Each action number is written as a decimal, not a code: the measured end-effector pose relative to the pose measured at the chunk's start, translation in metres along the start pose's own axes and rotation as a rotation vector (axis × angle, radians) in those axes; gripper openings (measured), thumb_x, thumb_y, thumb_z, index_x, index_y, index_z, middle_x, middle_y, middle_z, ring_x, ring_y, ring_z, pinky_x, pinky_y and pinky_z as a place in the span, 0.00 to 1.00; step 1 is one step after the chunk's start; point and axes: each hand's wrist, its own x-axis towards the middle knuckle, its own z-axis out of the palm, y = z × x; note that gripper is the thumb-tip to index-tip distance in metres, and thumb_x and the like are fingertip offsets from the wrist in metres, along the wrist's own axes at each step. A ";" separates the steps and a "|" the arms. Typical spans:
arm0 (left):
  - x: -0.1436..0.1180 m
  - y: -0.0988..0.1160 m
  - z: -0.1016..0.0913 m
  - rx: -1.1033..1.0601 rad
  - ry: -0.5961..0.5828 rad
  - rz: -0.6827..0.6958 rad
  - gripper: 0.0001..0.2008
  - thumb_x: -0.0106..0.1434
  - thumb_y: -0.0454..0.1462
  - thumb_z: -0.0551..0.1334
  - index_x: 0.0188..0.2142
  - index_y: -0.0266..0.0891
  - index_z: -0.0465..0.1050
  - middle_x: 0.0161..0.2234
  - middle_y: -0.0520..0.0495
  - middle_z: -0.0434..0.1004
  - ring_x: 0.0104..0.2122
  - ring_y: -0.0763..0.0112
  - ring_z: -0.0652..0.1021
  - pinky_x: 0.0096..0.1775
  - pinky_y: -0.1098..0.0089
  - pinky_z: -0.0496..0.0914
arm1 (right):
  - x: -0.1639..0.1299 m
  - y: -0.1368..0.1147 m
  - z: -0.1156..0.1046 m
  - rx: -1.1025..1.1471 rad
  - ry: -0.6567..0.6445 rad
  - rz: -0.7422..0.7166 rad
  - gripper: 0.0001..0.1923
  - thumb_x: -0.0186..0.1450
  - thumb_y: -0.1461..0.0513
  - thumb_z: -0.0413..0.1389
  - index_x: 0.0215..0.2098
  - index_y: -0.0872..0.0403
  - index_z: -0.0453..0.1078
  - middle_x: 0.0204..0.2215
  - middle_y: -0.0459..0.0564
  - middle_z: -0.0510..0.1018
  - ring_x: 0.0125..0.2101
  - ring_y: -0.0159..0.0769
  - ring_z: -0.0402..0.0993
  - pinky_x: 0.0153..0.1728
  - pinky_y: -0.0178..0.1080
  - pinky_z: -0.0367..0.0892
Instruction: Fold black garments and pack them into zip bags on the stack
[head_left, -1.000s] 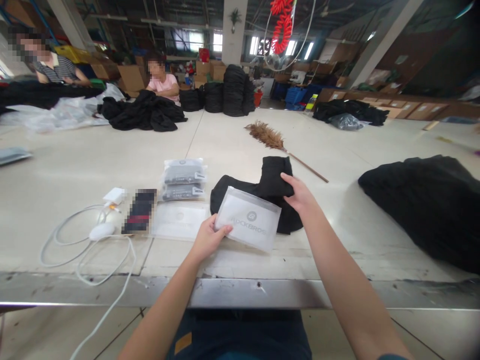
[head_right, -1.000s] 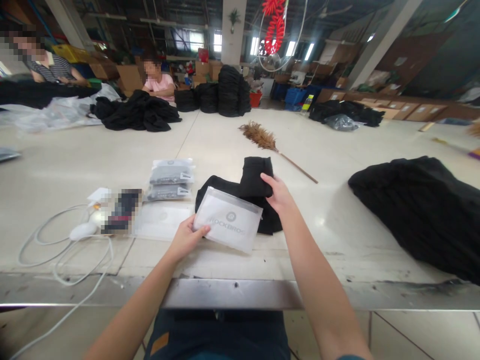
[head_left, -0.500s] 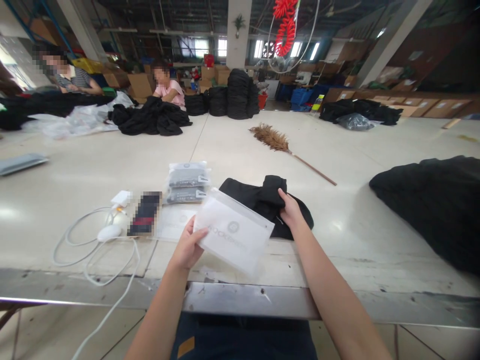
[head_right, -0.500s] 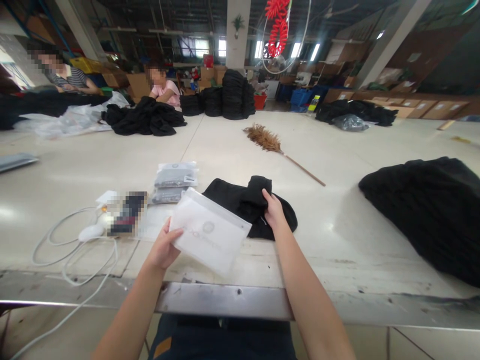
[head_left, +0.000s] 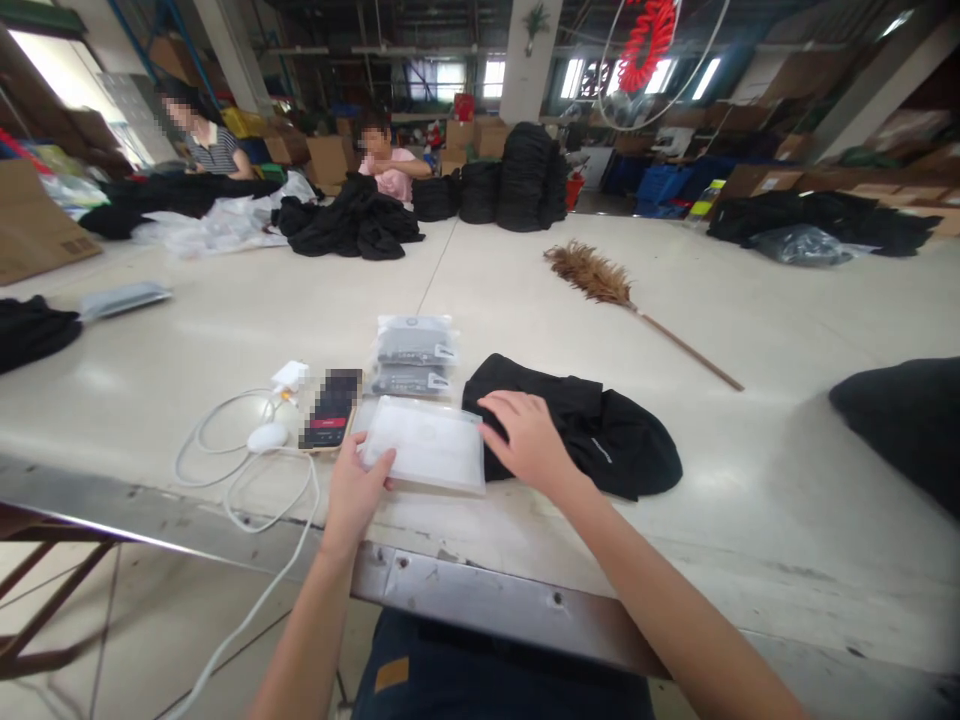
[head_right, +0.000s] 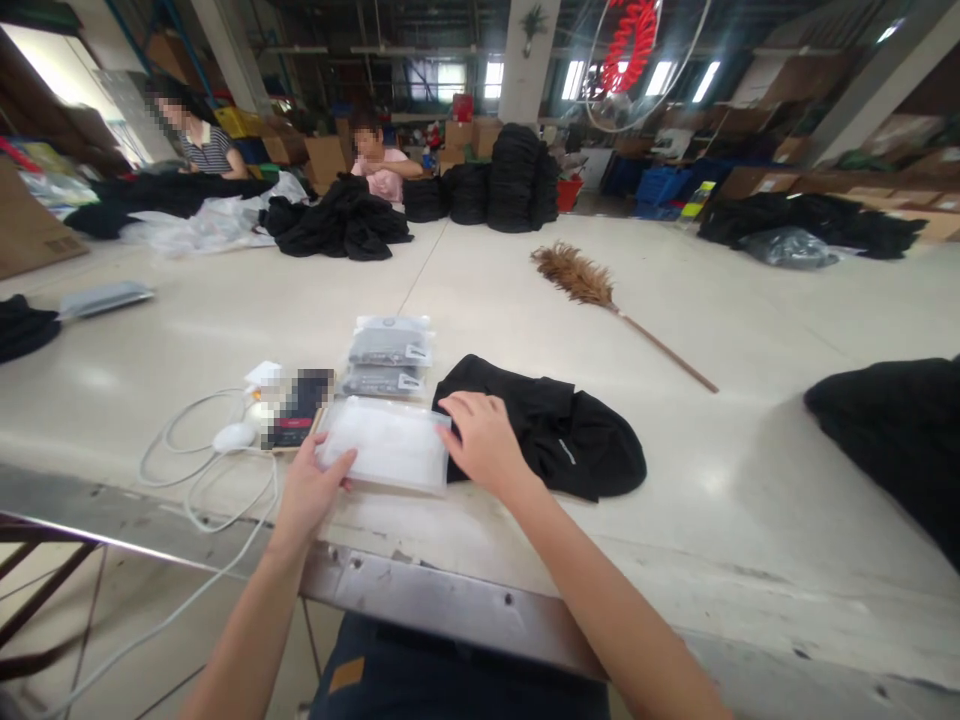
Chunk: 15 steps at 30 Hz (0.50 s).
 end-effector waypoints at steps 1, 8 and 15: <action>0.000 -0.001 0.000 -0.010 0.004 0.011 0.25 0.55 0.43 0.70 0.49 0.39 0.66 0.33 0.50 0.77 0.17 0.75 0.73 0.20 0.72 0.69 | 0.001 -0.016 0.008 0.006 -0.077 -0.101 0.23 0.70 0.52 0.52 0.58 0.56 0.67 0.58 0.61 0.71 0.58 0.48 0.66 0.58 0.53 0.59; -0.019 -0.005 0.006 -0.286 0.076 0.106 0.37 0.60 0.41 0.66 0.64 0.45 0.51 0.59 0.35 0.64 0.42 0.66 0.81 0.41 0.64 0.78 | -0.007 -0.061 0.084 -0.042 -0.310 -0.241 0.24 0.71 0.65 0.48 0.65 0.60 0.59 0.64 0.63 0.64 0.64 0.48 0.60 0.61 0.51 0.61; -0.050 -0.022 0.003 0.106 0.258 0.463 0.25 0.66 0.37 0.60 0.61 0.43 0.60 0.64 0.33 0.58 0.62 0.54 0.66 0.48 0.59 0.73 | 0.010 -0.081 0.101 -0.128 -0.306 -0.267 0.26 0.70 0.69 0.44 0.66 0.60 0.58 0.65 0.61 0.63 0.65 0.49 0.57 0.62 0.53 0.60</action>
